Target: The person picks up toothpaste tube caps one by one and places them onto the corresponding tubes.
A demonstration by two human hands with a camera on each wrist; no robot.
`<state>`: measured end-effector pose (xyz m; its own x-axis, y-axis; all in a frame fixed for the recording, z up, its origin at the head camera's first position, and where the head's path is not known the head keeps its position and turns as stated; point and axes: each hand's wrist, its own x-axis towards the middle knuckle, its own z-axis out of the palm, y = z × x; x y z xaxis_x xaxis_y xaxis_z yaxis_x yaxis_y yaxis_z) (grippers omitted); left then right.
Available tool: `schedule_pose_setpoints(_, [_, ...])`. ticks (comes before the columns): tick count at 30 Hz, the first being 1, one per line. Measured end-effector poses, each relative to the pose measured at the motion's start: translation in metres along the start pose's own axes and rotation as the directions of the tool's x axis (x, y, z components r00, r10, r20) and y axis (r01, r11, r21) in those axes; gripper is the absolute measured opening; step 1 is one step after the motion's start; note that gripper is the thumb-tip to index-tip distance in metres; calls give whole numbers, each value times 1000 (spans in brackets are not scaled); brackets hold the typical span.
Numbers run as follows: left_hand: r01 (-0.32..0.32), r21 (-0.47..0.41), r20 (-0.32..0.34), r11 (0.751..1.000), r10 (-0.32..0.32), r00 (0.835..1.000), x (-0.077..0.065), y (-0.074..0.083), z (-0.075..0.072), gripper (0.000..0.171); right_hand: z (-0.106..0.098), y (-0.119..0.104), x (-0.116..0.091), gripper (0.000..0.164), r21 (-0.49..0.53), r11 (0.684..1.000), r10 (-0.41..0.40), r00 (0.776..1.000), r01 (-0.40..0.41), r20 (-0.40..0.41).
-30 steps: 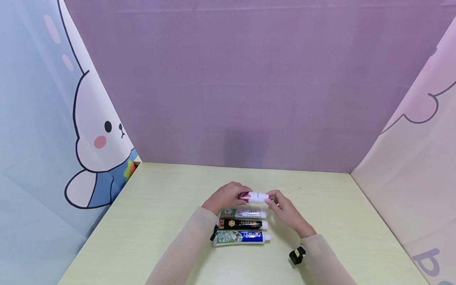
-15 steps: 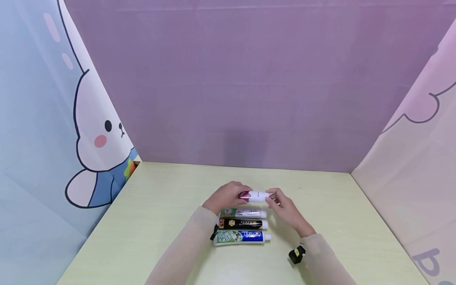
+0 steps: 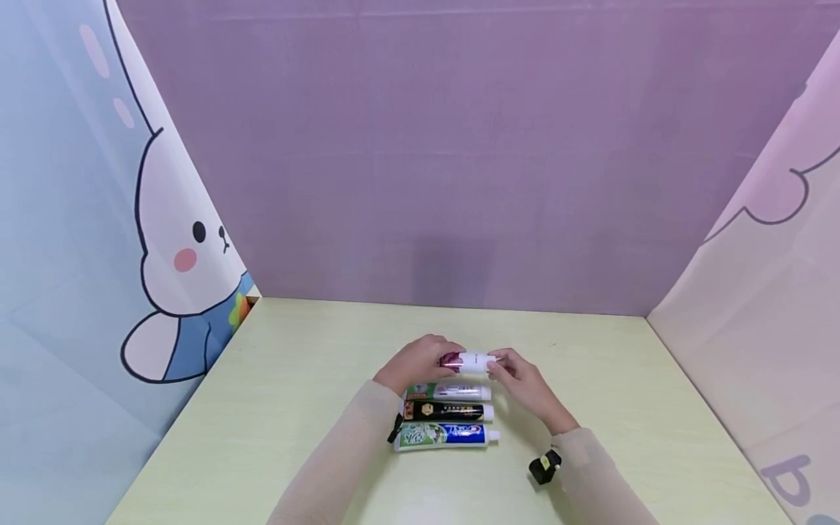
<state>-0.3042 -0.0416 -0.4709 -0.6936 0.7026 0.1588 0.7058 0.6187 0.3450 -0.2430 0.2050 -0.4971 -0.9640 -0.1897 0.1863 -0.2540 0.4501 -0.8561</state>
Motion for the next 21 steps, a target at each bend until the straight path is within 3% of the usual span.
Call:
schedule_pose_setpoints(10, [89,-31,-11,996,-90,996,-5,-5,-6,55,1,4,3,29,19,1000,0,998,2,-66])
schedule_pose_setpoints(21, [70,-93,-17,993,-71,997,-9,-25,0,50,2,12,7,33,21,1000,14,999,-13,-48])
